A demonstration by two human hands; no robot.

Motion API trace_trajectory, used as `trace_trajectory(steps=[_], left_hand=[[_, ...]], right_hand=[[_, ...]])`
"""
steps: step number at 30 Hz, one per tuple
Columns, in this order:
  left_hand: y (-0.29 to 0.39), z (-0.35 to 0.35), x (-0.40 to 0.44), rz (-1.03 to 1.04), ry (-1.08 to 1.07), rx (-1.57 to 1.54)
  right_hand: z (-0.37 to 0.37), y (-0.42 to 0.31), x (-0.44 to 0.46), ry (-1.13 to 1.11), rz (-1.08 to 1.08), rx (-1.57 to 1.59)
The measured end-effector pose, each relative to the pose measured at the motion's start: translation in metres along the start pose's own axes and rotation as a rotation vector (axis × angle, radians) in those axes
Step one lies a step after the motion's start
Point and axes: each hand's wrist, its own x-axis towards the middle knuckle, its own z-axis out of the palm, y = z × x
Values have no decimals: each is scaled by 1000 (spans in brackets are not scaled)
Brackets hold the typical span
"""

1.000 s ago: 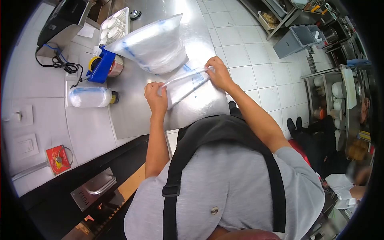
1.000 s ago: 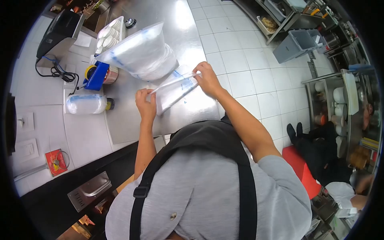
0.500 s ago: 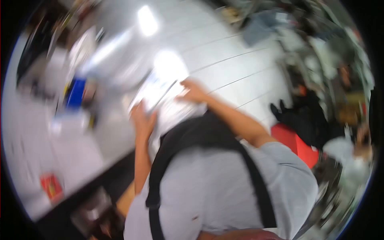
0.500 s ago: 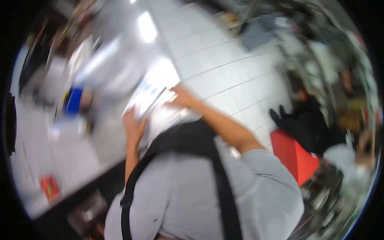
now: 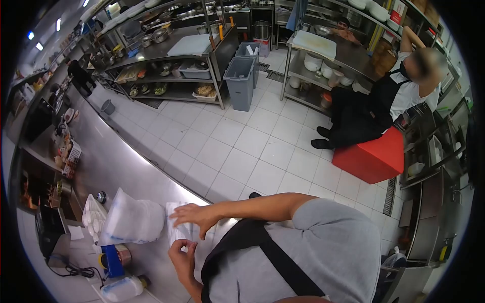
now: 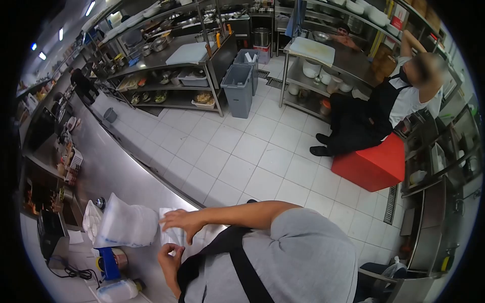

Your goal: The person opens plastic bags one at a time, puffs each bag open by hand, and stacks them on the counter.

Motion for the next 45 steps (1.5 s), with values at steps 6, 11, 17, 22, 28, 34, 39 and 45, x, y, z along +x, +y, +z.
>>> trace_trajectory(steps=[6,11,17,22,28,34,39,45], left_hand=[[18,-40,8,110,102,6],[38,-60,3,27,105,-237],[58,-73,4,33,136,63],[67,-89,0,64,239,2],[71,-86,-2,42,261,-369],[70,-75,15,7,431,-403],[59,-77,41,2,484,-545],[82,-90,64,109,561,-518]], right_hand=[[-50,-17,36,-309,39,30],[-84,-37,38,-222,102,336],[-75,-41,54,-155,14,402],[-98,-46,56,-78,247,464],[-100,-57,68,7,333,563],[-116,-55,79,-128,281,632],[-125,-40,102,-54,315,493],[-126,-47,129,127,118,573]])
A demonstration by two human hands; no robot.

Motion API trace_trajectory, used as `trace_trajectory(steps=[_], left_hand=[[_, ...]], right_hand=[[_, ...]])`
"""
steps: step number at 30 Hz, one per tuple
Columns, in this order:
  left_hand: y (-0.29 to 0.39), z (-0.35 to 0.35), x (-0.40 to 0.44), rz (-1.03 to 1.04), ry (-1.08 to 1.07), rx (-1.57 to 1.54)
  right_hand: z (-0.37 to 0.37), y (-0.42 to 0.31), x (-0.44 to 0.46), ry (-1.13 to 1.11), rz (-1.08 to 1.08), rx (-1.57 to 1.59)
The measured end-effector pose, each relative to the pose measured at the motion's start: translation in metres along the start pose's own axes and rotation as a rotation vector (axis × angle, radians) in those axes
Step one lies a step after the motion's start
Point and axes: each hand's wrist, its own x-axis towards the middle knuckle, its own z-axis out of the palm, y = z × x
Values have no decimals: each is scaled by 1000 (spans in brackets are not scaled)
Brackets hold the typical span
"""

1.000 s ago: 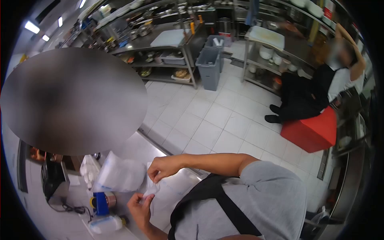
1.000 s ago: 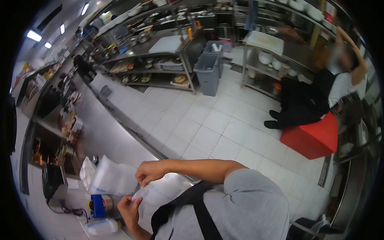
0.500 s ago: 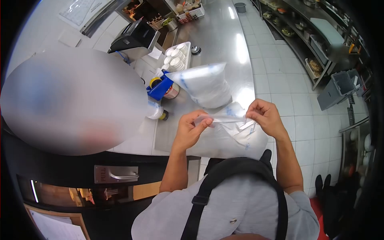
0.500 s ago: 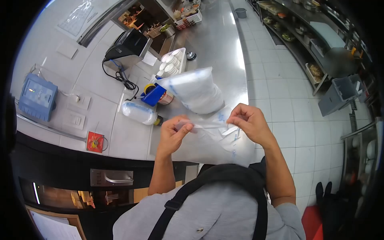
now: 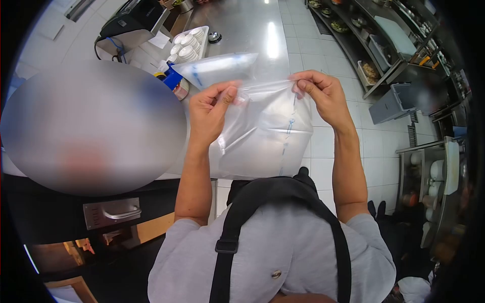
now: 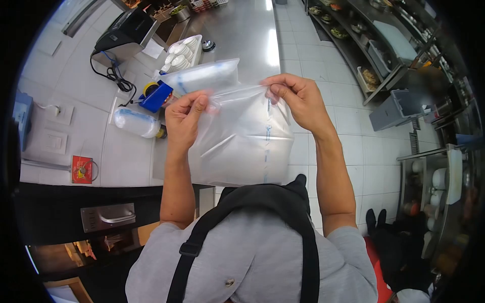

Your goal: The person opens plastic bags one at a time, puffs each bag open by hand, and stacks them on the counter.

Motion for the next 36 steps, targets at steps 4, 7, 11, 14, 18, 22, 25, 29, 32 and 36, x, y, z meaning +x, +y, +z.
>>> trace_trajectory(steps=[4,7,11,14,18,22,25,29,32,36], left_hand=[[-14,-4,5,44,7,-106],[-27,-16,8,-4,-36,-93],[-27,-21,14,7,-48,-96],[-15,-23,13,11,-32,-24],[-3,-32,8,10,-45,224],[11,3,6,349,-162,430],[-1,18,6,203,-386,450],[-10,17,15,127,-155,437],[-26,-18,7,49,-29,382],[-82,-57,-30,-175,-130,385]], right_hand=[[-1,-6,7,43,126,-126],[-1,-4,12,36,176,-266],[8,-7,15,44,101,-135],[12,-8,19,62,7,-143],[3,-8,20,55,42,-352],[5,-1,18,-229,-214,-281],[31,-5,1,-147,-231,-166],[33,9,-58,-95,-34,-471],[3,59,-98,-280,371,-634],[-6,83,-126,253,214,-77]])
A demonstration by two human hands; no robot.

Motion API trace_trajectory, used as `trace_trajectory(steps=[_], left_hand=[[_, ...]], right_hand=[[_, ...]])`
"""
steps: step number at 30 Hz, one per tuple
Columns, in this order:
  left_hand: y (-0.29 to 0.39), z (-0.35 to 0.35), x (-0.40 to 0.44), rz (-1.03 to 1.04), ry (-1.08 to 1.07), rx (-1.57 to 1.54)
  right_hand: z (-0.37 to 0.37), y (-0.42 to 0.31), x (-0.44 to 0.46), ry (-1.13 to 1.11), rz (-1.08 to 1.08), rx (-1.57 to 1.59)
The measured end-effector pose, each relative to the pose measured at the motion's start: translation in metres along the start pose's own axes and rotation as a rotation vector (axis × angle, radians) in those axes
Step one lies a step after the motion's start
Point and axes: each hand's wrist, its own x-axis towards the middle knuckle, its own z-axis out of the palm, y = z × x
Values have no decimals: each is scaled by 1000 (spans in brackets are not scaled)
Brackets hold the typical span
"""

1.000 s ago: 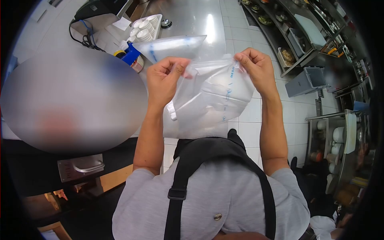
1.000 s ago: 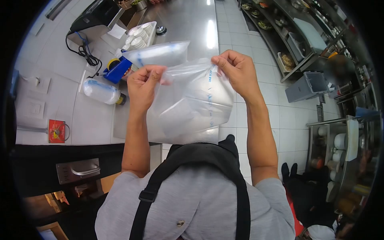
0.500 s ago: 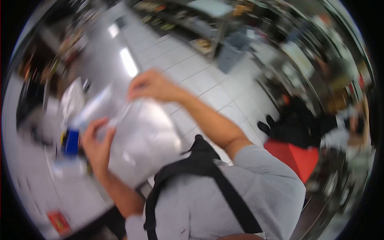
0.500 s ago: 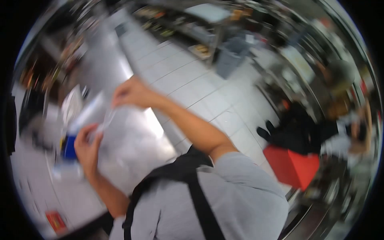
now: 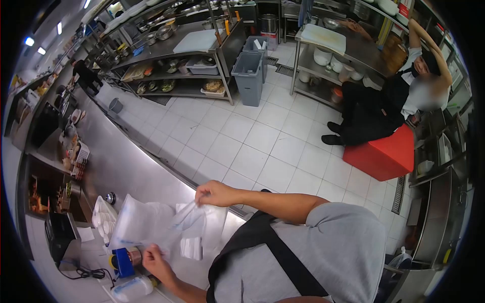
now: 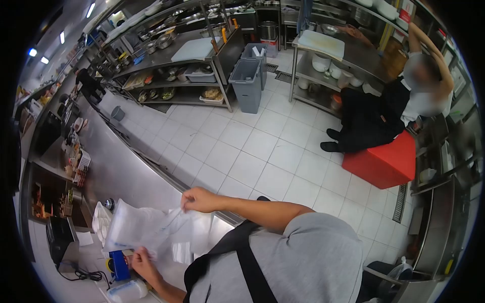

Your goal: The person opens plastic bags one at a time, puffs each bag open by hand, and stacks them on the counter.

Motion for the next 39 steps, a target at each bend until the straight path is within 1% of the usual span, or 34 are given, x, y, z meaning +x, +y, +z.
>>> trace_trajectory(steps=[1,2,3,5,7,8,9,11,12,14,15,16,18,20,22,24,25,26,27,28,31,32,34,35,36,37,39], left_hand=[[-13,-1,-2,-61,-78,24],[13,10,-8,142,30,141],[36,25,-22,340,142,255],[85,52,-38,510,126,298],[115,66,-39,473,-123,147],[97,64,-23,455,-251,243],[84,54,-20,339,-238,208],[79,40,-19,109,-222,134],[73,34,-22,158,-204,51],[55,42,-27,323,-98,141],[47,44,-33,395,-36,191],[54,50,-36,371,-120,121],[77,56,-30,303,-224,-10],[66,44,-28,143,-156,-108],[52,35,-26,38,-120,-222],[37,22,-27,-40,-118,-330],[40,22,-28,52,-94,-253],[52,23,-28,138,-73,-172],[65,25,-29,220,-53,-86],[86,35,-31,143,-24,-238],[69,28,-22,116,-118,-297],[66,22,-21,92,-84,-302],[60,10,-21,38,-24,-309],[60,9,-22,78,27,-310],[61,9,-21,120,74,-308],[61,10,-21,161,120,-305],[60,9,-23,168,180,-328]], right_hand=[[3,-8,1,116,22,152],[5,-18,5,142,64,133],[8,-29,8,45,-103,-13],[21,-54,12,-172,-423,-299],[35,-76,14,-307,-382,-225],[37,-84,19,-373,-373,-195],[32,-85,22,-360,-334,-300],[16,-79,28,-320,-252,-507],[13,-75,31,-327,-217,-476],[14,-65,31,-347,-136,-399],[20,-62,29,-331,-164,-408],[29,-58,27,-334,-196,-414],[51,-58,30,-367,-238,-409],[45,-77,27,-380,-249,-413],[25,-83,33,-490,-158,-443],[19,-75,36,-464,-43,-235],[19,-71,38,-439,22,-132],[23,-75,38,-418,11,-149],[27,-77,40,-446,9,-189],[30,-80,43,-474,-2,-230],[29,-91,53,-511,3,-321],[26,-95,56,-515,14,-344],[23,-102,61,-457,45,-253],[24,-103,62,-424,65,-202],[27,-102,64,-393,-148,-191],[30,-103,65,-372,-112,-151],[35,-107,67,-330,-44,-71]])
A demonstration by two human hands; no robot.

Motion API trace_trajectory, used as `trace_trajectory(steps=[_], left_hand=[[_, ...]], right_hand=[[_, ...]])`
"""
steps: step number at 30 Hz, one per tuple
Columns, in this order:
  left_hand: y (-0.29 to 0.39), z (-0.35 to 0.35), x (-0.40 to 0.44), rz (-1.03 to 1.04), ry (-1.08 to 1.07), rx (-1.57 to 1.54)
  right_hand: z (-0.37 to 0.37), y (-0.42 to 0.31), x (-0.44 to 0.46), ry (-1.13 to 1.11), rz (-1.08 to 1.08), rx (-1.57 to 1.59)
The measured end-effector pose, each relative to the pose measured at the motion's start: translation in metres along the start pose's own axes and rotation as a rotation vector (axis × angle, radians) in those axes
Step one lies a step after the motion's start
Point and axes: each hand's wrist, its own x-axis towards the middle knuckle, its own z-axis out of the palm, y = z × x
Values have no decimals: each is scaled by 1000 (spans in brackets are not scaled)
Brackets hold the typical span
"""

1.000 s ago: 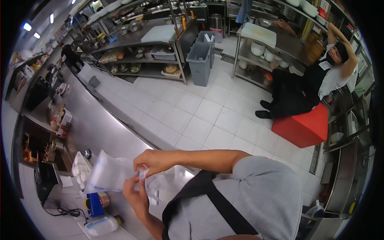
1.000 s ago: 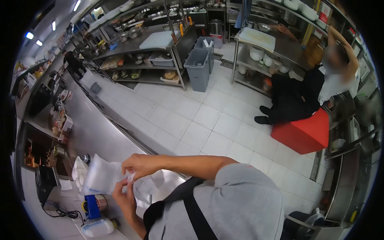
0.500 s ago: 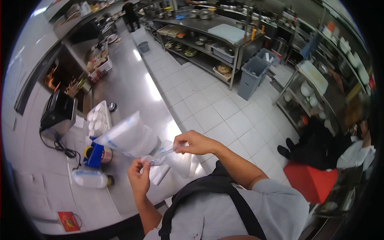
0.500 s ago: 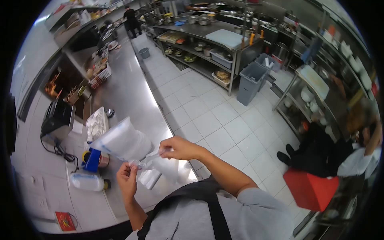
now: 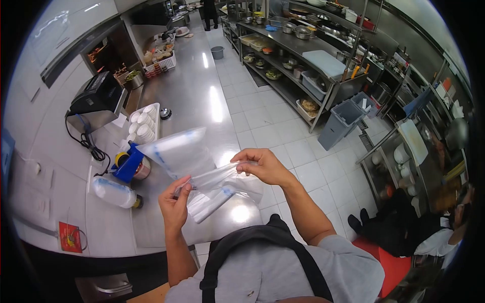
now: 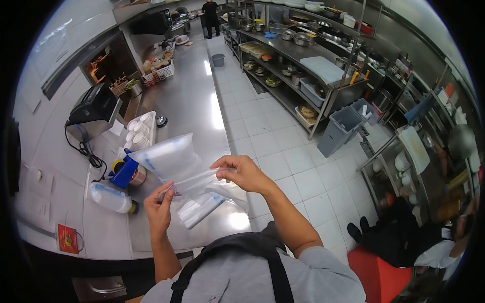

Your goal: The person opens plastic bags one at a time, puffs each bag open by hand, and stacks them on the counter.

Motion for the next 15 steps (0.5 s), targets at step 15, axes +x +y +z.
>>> trace_trajectory(steps=[15], left_hand=[[-9,-38,6,101,-24,-332]], right_hand=[[18,4,39,10,3,224]])
